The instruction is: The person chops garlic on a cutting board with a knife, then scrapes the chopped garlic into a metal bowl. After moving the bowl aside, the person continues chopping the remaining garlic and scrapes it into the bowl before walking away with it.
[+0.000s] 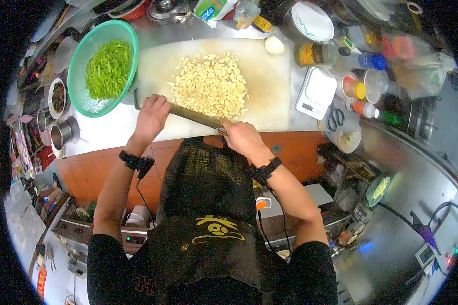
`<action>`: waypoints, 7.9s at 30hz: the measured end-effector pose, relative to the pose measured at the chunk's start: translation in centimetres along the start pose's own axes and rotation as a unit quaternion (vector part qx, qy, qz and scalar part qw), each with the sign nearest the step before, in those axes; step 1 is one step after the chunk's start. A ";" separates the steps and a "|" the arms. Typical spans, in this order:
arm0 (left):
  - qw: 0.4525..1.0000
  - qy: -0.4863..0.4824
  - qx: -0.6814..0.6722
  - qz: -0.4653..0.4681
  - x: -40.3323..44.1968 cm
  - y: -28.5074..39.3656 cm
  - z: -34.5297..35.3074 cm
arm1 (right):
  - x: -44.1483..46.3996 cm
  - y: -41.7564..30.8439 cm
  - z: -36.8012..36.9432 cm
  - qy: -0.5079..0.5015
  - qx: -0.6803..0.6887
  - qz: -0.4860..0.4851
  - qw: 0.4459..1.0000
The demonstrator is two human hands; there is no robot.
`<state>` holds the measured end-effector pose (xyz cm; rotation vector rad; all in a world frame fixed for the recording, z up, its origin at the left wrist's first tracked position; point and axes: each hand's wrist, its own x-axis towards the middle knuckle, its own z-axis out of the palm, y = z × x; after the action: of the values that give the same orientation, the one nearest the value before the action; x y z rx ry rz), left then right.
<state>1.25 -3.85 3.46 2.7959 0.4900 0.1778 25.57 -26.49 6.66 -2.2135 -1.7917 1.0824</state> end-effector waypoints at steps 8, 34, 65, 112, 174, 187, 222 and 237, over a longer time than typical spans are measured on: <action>1.000 0.012 0.005 -0.003 0.2 0.1 4.0 | 1.8 3.9 3.1 -0.011 0.001 -0.010 1.000; 0.999 0.028 0.005 -0.023 -0.3 1.8 0.4 | 1.2 3.1 -0.7 -0.019 -0.004 -0.047 0.999; 0.977 0.046 -0.204 -0.036 -1.1 10.3 8.5 | -4.5 3.5 -1.5 0.085 0.324 0.136 0.932; 0.944 0.231 -0.134 -0.192 -0.9 2.9 8.1 | -15.9 8.1 1.1 0.352 -0.074 0.197 0.912; -0.048 0.666 -0.363 -0.650 -24.1 76.4 32.2 | -12.8 7.7 48.0 -0.616 -0.036 -0.303 0.726; -0.421 0.789 0.096 -0.437 5.7 101.3 28.8 | -63.2 5.8 40.4 -0.839 -0.136 -0.372 0.373; -0.831 0.124 0.448 0.306 22.1 85.3 28.9 | -97.0 65.8 13.1 -0.652 -0.269 -0.518 -0.483; -0.607 -0.294 0.449 0.586 -14.5 58.7 19.6 | -38.7 40.2 0.6 -0.127 -0.484 -0.071 -0.863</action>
<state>9.47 -66.87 2.01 0.9750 1.6578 0.7534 55.87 -73.30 4.45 -1.7136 -0.6884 1.2453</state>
